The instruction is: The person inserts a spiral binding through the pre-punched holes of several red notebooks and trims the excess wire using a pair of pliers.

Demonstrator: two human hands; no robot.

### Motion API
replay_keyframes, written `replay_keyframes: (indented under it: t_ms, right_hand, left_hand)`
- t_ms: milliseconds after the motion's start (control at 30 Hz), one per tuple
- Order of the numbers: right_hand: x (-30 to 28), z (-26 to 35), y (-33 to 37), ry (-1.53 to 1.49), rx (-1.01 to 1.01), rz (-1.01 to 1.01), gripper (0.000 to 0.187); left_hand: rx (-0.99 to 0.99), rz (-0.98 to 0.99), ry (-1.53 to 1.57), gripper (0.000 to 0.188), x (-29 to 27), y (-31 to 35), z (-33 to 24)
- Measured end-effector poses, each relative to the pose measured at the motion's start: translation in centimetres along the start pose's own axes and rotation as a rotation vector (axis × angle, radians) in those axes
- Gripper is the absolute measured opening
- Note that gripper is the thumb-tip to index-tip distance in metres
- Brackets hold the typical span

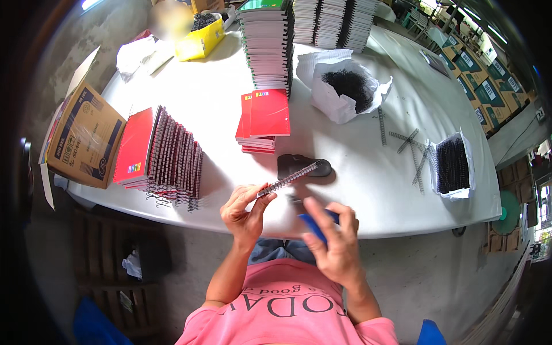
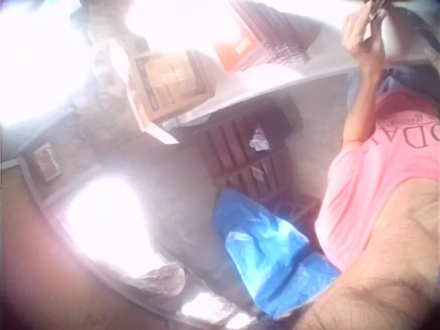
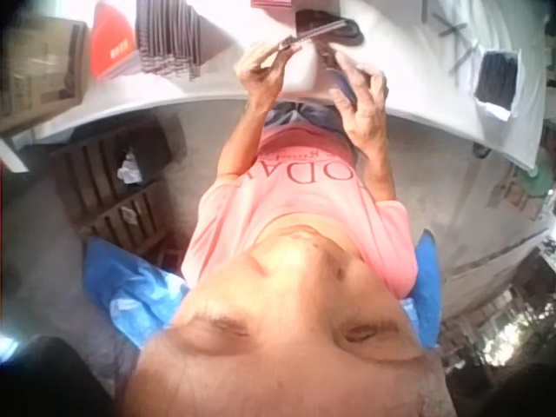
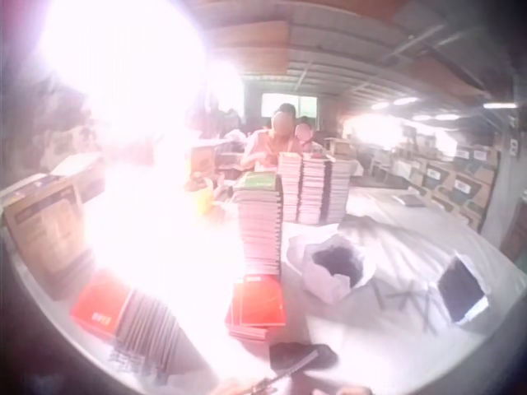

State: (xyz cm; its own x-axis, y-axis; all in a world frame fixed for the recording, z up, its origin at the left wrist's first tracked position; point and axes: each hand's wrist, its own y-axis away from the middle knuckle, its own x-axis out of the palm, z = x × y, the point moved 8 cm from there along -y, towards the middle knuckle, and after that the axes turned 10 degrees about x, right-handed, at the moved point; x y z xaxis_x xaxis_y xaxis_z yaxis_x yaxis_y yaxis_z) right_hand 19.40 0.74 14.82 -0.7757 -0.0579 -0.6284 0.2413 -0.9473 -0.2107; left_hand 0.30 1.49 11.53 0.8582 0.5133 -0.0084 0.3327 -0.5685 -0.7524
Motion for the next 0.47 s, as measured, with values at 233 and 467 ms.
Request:
replay_keyframes:
  t_ms: [233, 467]
  right_hand:
    - [1.5, 2.7, -0.7, 0.212, -0.158, -0.044, 0.040]
    - [1.4, 2.1, -0.7, 0.124, -0.087, 0.097, 0.043]
  left_hand:
    - [0.104, 0.025, -0.145, 0.028, -0.3, -0.6, -1.2]
    - [0.160, 0.028, -0.238, 0.035, -0.2, -0.3, -1.6]
